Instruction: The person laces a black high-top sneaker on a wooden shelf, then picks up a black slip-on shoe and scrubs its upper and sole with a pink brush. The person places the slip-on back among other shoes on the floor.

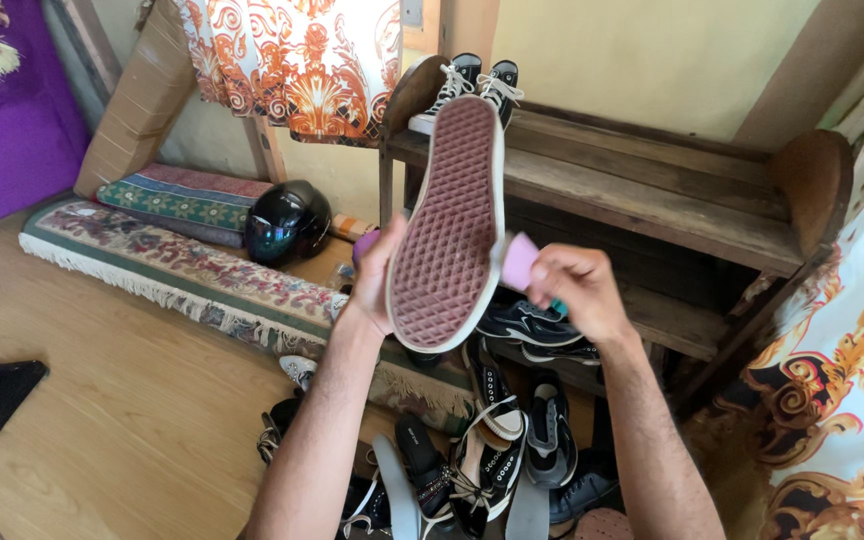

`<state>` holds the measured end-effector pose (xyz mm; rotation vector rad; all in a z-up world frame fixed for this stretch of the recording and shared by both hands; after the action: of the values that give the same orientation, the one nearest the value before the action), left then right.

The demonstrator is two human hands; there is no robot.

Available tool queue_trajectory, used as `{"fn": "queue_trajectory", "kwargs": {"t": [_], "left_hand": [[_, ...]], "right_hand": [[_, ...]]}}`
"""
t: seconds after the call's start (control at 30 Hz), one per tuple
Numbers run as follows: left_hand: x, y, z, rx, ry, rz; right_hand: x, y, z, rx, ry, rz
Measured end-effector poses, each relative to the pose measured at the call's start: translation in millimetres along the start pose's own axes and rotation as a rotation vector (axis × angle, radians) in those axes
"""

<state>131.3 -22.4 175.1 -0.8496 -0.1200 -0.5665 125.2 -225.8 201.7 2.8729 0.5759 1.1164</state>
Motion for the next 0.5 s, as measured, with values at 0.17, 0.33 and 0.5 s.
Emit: {"fn": "queue_trajectory", "kwargs": {"t": [0.17, 0.33, 0.5], "left_hand": [[-3.1, 2.8, -8.8, 0.076, 0.032, -0.064], [-22.5, -10.6, -19.4, 0.100, 0.185, -0.293], [-36.7, -12.8, -19.0, 0.072, 0.314, -0.346]], "right_hand": [[-6.3, -6.8, 13.3, 0.009, -0.022, -0.080], [-0.7, 16.2, 19.1, 0.055, -0.030, 0.005], [-1.2, 35.4, 1.4, -0.026, -0.011, 0.147]]}}
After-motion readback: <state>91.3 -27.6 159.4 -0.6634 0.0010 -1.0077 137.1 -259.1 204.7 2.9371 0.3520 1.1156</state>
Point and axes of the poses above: each hand's wrist, its own x-axis towards the middle knuckle, its own y-axis out of the back of the hand, z = x × y, the point moved 9 cm from there along x, towards the middle knuckle, and after that the axes turned 5 degrees about z, right-handed, at the moved point
